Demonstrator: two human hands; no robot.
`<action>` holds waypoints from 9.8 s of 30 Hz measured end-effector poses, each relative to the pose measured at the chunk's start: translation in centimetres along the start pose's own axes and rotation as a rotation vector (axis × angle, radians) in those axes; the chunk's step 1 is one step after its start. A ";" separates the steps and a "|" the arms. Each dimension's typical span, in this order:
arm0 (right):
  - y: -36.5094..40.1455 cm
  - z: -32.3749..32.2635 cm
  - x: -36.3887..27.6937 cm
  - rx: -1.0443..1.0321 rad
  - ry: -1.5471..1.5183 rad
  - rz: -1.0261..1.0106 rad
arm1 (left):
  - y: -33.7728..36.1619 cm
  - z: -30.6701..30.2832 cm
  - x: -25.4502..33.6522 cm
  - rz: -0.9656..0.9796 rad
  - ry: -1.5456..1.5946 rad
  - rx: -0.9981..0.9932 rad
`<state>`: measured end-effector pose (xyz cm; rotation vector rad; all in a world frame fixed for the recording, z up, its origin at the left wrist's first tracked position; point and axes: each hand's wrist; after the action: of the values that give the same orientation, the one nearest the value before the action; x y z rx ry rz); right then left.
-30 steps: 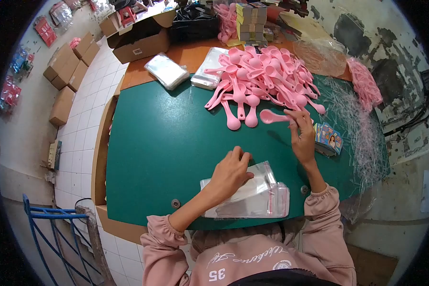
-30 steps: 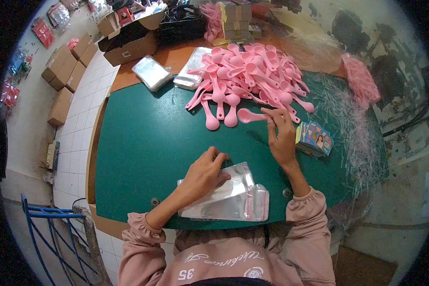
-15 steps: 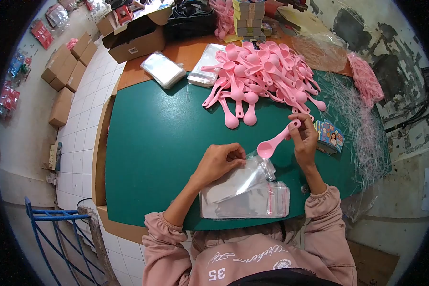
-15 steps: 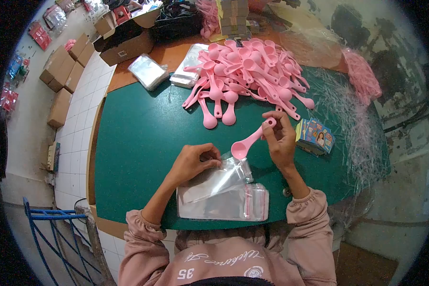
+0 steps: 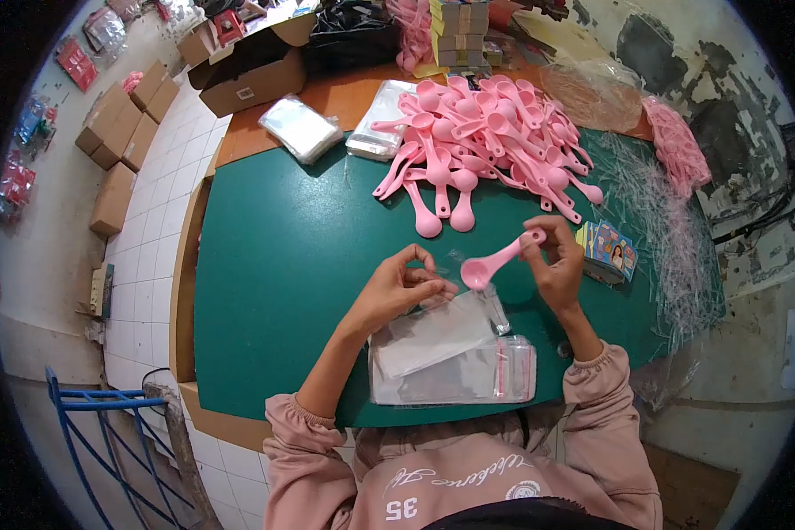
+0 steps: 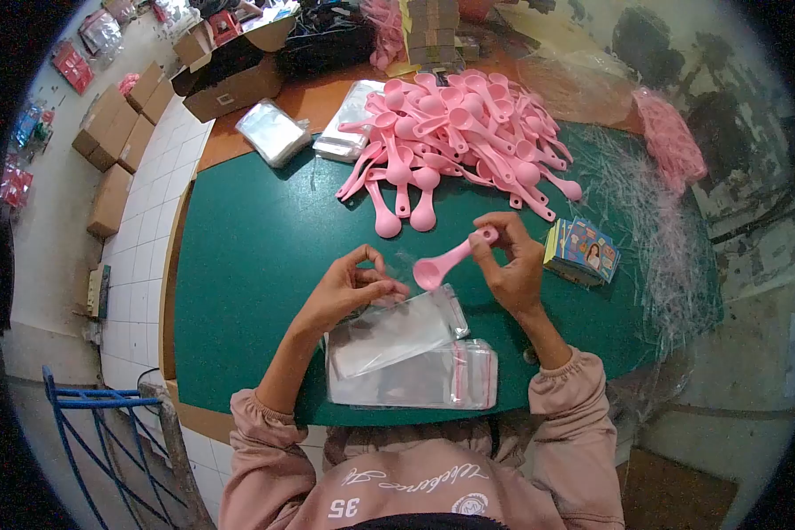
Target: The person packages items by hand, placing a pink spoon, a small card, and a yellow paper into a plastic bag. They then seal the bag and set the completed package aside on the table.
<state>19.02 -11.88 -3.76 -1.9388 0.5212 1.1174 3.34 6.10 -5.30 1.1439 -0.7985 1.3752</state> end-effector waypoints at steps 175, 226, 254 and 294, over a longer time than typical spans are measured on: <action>4.7 0.1 -5.6 -0.606 0.002 0.111 | 9.7 6.8 -1.0 -0.132 -0.102 0.313; 0.8 6.0 -5.5 -0.653 -0.608 0.714 | 10.4 3.5 3.4 0.213 -0.245 0.693; -6.0 4.1 3.7 -0.498 0.610 -0.387 | 11.7 -6.2 2.4 0.115 -0.728 0.815; 1.3 -1.6 -4.7 -0.134 -0.039 0.274 | 0.4 0.6 1.7 -0.073 -0.064 -0.030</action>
<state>16.51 -14.20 0.09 -1.9970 0.7238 1.3907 3.20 6.03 -3.47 1.1874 -0.8119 1.2681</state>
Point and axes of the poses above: each hand's wrist, its own y-axis away from the middle knuckle, its own z-axis out of the palm, x = y × z, and after that the axes turned 1 degree about y, right-handed
